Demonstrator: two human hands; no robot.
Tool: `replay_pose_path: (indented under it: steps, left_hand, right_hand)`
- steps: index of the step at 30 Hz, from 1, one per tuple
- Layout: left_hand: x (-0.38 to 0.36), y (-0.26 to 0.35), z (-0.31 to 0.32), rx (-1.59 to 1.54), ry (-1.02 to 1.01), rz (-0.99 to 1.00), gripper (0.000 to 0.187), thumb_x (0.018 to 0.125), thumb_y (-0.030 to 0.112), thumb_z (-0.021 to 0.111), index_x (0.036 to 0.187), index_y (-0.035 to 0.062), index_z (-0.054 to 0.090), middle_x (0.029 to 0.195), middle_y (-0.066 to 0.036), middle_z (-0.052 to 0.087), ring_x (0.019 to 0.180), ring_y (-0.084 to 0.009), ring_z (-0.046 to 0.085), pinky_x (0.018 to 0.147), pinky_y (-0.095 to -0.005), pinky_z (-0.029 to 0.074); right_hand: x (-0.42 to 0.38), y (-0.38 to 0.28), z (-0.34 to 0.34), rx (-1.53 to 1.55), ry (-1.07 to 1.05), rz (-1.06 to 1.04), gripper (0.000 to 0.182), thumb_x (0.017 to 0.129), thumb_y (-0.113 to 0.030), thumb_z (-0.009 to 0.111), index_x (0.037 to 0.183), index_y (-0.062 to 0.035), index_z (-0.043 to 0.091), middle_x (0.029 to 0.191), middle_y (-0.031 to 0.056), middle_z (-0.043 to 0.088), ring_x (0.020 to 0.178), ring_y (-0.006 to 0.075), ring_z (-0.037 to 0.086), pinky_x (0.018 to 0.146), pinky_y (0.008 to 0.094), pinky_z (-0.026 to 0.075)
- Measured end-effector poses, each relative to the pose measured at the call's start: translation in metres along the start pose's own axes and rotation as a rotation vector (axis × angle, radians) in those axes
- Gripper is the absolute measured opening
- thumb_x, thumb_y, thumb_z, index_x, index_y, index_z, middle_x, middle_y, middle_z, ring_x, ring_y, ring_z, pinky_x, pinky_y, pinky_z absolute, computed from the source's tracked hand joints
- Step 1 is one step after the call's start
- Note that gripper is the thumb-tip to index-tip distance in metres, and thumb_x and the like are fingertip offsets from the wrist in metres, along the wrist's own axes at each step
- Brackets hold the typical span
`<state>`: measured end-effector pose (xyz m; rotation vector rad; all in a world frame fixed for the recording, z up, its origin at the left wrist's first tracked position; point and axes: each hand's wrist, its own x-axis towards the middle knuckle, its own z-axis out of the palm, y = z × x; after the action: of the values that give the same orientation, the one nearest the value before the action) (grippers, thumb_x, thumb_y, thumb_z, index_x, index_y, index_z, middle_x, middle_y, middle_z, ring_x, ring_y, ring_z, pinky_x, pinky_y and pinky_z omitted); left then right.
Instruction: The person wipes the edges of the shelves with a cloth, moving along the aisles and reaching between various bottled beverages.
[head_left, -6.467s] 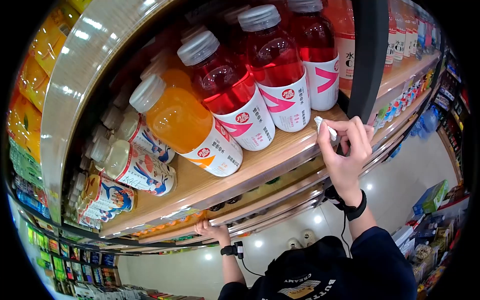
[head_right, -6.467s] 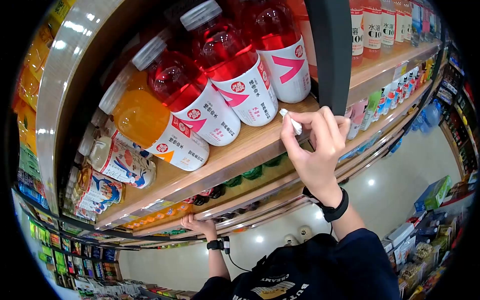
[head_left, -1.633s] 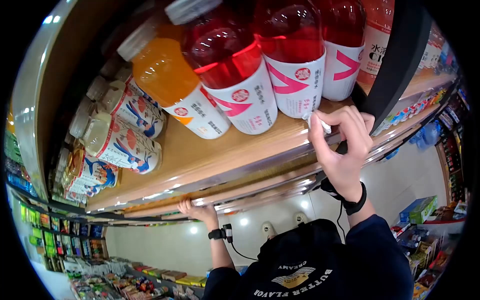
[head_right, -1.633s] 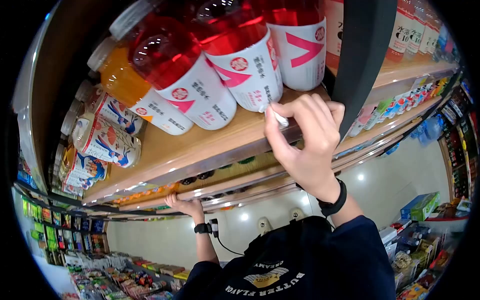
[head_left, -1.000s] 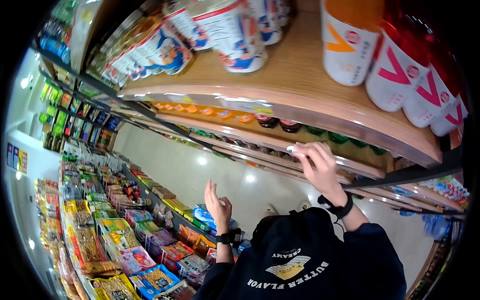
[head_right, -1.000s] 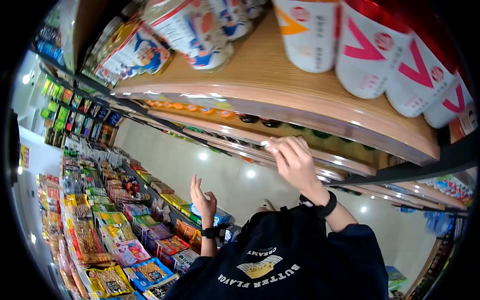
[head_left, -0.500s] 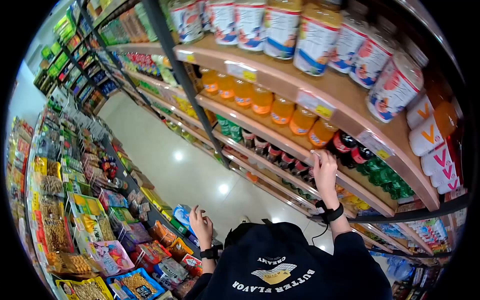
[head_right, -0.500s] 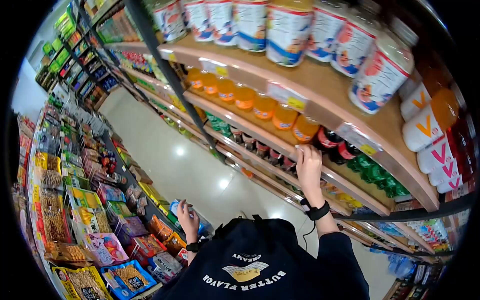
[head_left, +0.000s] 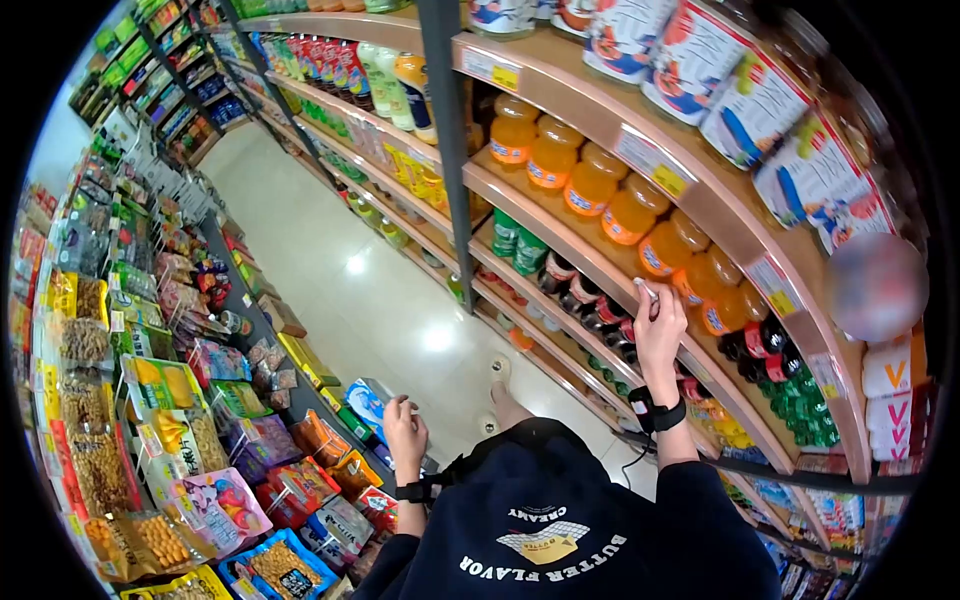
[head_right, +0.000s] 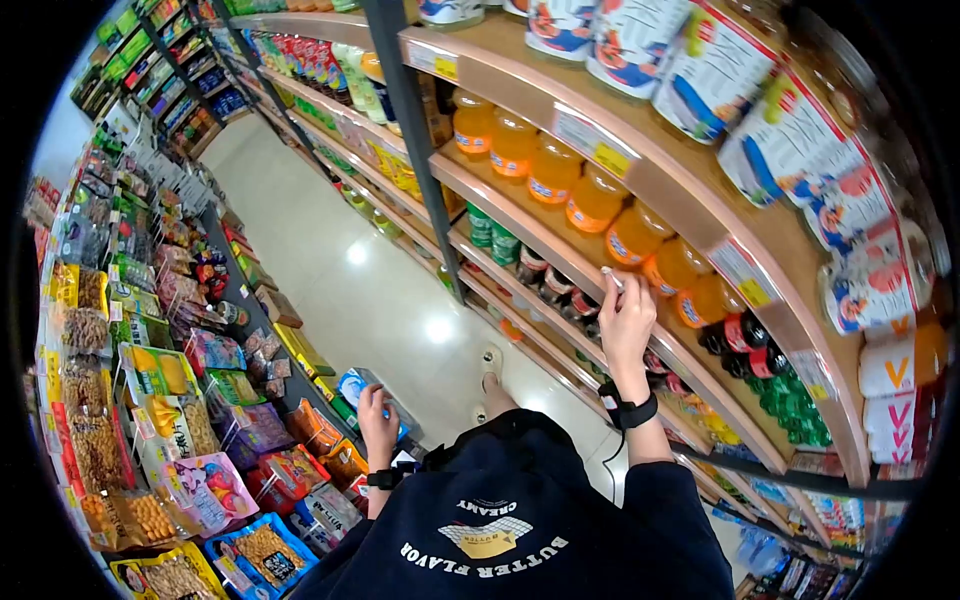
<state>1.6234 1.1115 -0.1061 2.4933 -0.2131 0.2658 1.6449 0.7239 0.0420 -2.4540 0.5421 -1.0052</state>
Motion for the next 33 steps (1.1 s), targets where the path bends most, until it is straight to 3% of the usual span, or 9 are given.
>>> replay_pose_path:
  steps: [5,12,14,18,20,22,27,30,33]
  left_hand:
    - [0.041,0.0,0.001,-0.041,-0.045,0.009,0.016,0.068,-0.004,0.055,0.084,-0.0002,0.057,0.103,-0.017,0.058,0.095,-0.0347,0.055,0.082,-0.0405,0.045]
    - [0.118,-0.021,-0.014,0.046,-0.039,0.023,0.017,0.067,-0.004,0.055,0.083,0.0023,0.056,0.099,-0.013,0.056,0.091,-0.0322,0.055,0.077,-0.0404,0.046]
    - [0.143,-0.02,-0.017,0.073,0.008,0.031,0.017,0.068,-0.004,0.054,0.084,0.0021,0.056,0.099,-0.013,0.056,0.091,-0.0321,0.055,0.077,-0.0406,0.046]
    - [0.176,-0.018,-0.013,0.083,0.023,0.03,0.017,0.069,-0.005,0.054,0.084,0.0017,0.056,0.099,-0.013,0.056,0.09,-0.0322,0.055,0.078,-0.0405,0.045]
    - [0.185,-0.018,-0.012,0.059,0.013,0.006,0.018,0.067,-0.006,0.054,0.084,0.0005,0.057,0.099,-0.013,0.057,0.092,-0.0329,0.055,0.08,-0.0402,0.046]
    - [0.196,-0.024,-0.011,0.04,0.008,-0.01,0.018,0.068,-0.005,0.054,0.084,0.0005,0.057,0.099,-0.013,0.057,0.092,-0.033,0.055,0.08,-0.0403,0.046]
    - [0.214,-0.069,-0.018,0.051,0.024,-0.085,0.015,0.068,-0.004,0.055,0.083,0.0001,0.057,0.098,-0.013,0.057,0.092,-0.0334,0.055,0.08,-0.0405,0.046]
    - [0.23,-0.108,-0.028,0.065,0.024,-0.121,0.015,0.068,-0.004,0.055,0.083,-0.0003,0.056,0.097,-0.013,0.057,0.091,-0.0336,0.055,0.08,-0.0408,0.046]
    - [0.255,-0.151,-0.042,0.046,-0.001,-0.17,0.014,0.069,-0.003,0.055,0.083,-0.0004,0.056,0.095,-0.013,0.056,0.091,-0.0334,0.055,0.08,-0.0414,0.046]
  right_hand:
    - [0.021,-0.028,0.044,-0.06,0.0,-0.093,0.007,0.084,-0.009,0.063,0.088,-0.0043,0.06,0.083,0.0135,0.061,0.063,0.0326,0.061,0.054,0.0403,0.048]
    - [0.055,-0.07,0.099,0.15,-0.093,-0.114,0.007,0.084,-0.008,0.063,0.089,-0.0038,0.06,0.084,0.0151,0.062,0.068,0.0348,0.062,0.056,0.0411,0.049]
    - [0.062,-0.087,0.109,0.215,-0.23,-0.081,0.007,0.083,-0.002,0.063,0.089,-0.0019,0.059,0.086,0.0154,0.062,0.07,0.0322,0.063,0.057,0.0378,0.05]
    - [0.076,-0.142,0.136,0.49,-0.234,-0.256,0.011,0.081,0.002,0.065,0.09,-0.0003,0.059,0.088,0.0142,0.062,0.075,0.0285,0.064,0.062,0.0337,0.051]
    - [0.082,-0.161,0.164,0.589,-0.247,-0.322,0.011,0.08,0.004,0.066,0.089,0.0031,0.06,0.087,0.0126,0.063,0.071,0.02,0.064,0.058,0.0264,0.051]
    - [0.086,-0.178,0.188,0.618,-0.319,-0.301,0.01,0.08,0.003,0.065,0.089,0.003,0.059,0.087,0.0128,0.063,0.071,0.0203,0.064,0.058,0.0271,0.051]
    - [0.104,-0.222,0.234,0.718,-0.363,-0.241,0.012,0.081,0.003,0.065,0.092,0.0028,0.06,0.085,0.0123,0.062,0.067,0.0188,0.063,0.058,0.0265,0.05]
    - [0.112,-0.243,0.263,0.639,-0.375,-0.273,0.01,0.083,0.002,0.063,0.092,0.0019,0.058,0.088,0.0132,0.062,0.069,0.022,0.064,0.055,0.0279,0.052]
    - [0.118,-0.269,0.293,0.563,-0.401,-0.216,0.016,0.084,0.001,0.062,0.099,0.0013,0.059,0.088,0.0126,0.06,0.065,0.0198,0.061,0.056,0.0273,0.049]
